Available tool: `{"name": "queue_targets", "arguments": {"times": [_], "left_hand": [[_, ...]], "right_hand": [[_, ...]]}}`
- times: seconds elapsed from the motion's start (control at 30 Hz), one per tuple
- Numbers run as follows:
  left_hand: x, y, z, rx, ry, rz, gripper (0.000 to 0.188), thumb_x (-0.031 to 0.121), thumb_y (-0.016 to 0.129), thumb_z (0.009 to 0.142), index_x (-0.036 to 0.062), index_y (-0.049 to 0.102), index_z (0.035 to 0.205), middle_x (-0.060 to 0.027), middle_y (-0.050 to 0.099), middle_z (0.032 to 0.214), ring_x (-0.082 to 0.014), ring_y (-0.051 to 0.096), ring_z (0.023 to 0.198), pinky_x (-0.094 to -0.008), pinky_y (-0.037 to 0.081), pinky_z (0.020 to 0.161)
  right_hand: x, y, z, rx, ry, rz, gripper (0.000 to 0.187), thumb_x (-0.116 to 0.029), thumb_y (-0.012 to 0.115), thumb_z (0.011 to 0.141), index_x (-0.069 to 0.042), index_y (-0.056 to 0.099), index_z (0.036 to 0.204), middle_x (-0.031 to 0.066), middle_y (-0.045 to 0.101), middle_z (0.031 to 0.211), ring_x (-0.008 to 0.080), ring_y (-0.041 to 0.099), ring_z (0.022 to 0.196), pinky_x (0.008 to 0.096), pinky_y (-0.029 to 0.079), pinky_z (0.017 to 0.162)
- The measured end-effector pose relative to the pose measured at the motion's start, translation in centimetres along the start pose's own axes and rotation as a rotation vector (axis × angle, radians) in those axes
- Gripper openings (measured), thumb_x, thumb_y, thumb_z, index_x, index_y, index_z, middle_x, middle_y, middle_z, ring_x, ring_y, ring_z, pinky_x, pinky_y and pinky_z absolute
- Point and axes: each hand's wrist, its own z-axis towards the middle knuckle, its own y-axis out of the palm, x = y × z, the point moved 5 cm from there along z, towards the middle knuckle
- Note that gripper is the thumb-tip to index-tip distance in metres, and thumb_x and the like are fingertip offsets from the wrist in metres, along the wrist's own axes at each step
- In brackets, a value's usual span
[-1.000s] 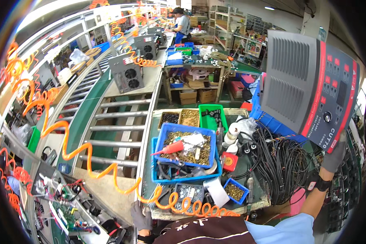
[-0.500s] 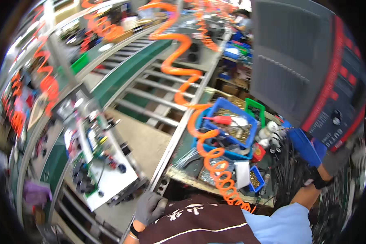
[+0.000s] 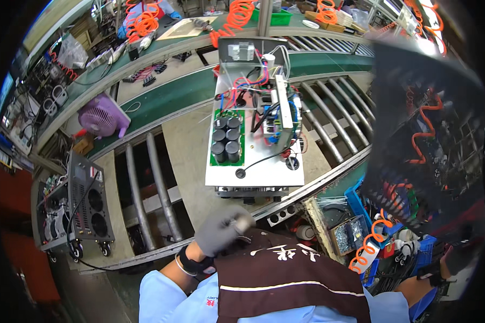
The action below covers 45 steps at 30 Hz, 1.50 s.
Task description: Assembling internal components, wiring, and enclosures for a welding or cutting machine on a production line.
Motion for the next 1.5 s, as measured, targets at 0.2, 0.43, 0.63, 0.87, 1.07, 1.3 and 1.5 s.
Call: {"name": "queue_targets", "arguments": {"times": [0.2, 0.43, 0.63, 0.87, 1.07, 1.3, 1.5], "left_hand": [[-0.5, -4.1, -0.6, 0.343, 0.152, -0.25, 0.055, 0.028, 0.068, 0.084, -0.0003, 0.049, 0.127, -0.0111, 0.057, 0.11, -0.0186, 0.056, 0.102, -0.0347, 0.046, 0.092], [1.4, -2.7, 0.2, 0.123, 0.341, 0.334, 0.082, 0.04, 0.084, 0.07, 0.0034, 0.048, 0.134, -0.0155, 0.054, 0.125, -0.0313, 0.055, 0.117, -0.041, 0.045, 0.098], [-0.2, 0.8, 1.6, -0.107, 0.493, 0.454, 0.069, 0.03, 0.081, 0.069, 0.0073, 0.054, 0.128, -0.016, 0.058, 0.121, -0.0374, 0.056, 0.111, -0.0437, 0.047, 0.093], [-4.3, 1.9, 0.1, -0.26, 0.419, 0.458, 0.036, 0.014, 0.069, 0.077, 0.0048, 0.061, 0.11, -0.0124, 0.064, 0.106, -0.0328, 0.061, 0.104, -0.0411, 0.05, 0.086], [-7.0, 0.0, -1.8, -0.14, 0.394, 0.54, 0.03, 0.01, 0.069, 0.076, 0.0057, 0.059, 0.104, -0.0132, 0.063, 0.105, -0.033, 0.062, 0.1, -0.0402, 0.051, 0.084], [-10.6, -2.6, -2.8, -0.042, 0.266, 0.593, 0.026, 0.009, 0.07, 0.075, 0.0083, 0.057, 0.099, -0.0147, 0.064, 0.105, -0.0347, 0.063, 0.099, -0.0406, 0.052, 0.081], [-11.8, -4.5, -2.6, 0.009, 0.203, 0.6, 0.035, 0.003, 0.067, 0.074, 0.0111, 0.055, 0.107, -0.0137, 0.061, 0.114, -0.0326, 0.06, 0.108, -0.0394, 0.053, 0.08]], "right_hand": [[0.9, 6.5, -5.2, -0.476, 0.407, 0.527, 0.081, -0.054, 0.074, 0.077, -0.001, 0.048, 0.132, 0.0105, 0.055, 0.12, 0.0215, 0.055, 0.106, 0.0352, 0.044, 0.091], [-8.9, 13.7, -4.9, -0.952, 0.208, 0.578, 0.063, -0.057, 0.09, 0.056, -0.011, 0.05, 0.073, 0.0007, 0.052, 0.071, 0.0136, 0.051, 0.063, 0.0278, 0.038, 0.056], [-16.0, 16.7, -7.2, -1.05, -0.371, 0.444, 0.041, -0.031, 0.087, 0.055, -0.016, 0.05, 0.065, -0.0006, 0.041, 0.049, 0.0197, 0.043, 0.04, 0.0328, 0.031, 0.043], [-18.6, 19.6, -12.3, -1.444, -0.399, 0.652, 0.039, -0.039, 0.085, 0.059, -0.016, 0.056, 0.071, -0.0028, 0.045, 0.052, 0.0177, 0.044, 0.042, 0.0338, 0.026, 0.04], [-20.6, 22.3, -15.8, -1.536, -0.395, 0.654, 0.038, -0.039, 0.084, 0.06, -0.018, 0.054, 0.07, -0.0036, 0.047, 0.056, 0.0161, 0.046, 0.045, 0.033, 0.03, 0.041], [-21.9, 25.5, -20.7, -1.66, -0.495, 0.516, 0.032, -0.027, 0.08, 0.057, -0.017, 0.054, 0.073, -0.001, 0.053, 0.068, 0.0194, 0.056, 0.062, 0.0349, 0.042, 0.05], [-23.1, 26.8, -22.2, -1.57, -0.48, 0.488, 0.035, -0.03, 0.08, 0.054, -0.017, 0.054, 0.074, 0.0004, 0.051, 0.067, 0.0213, 0.056, 0.063, 0.0354, 0.042, 0.053]]}}
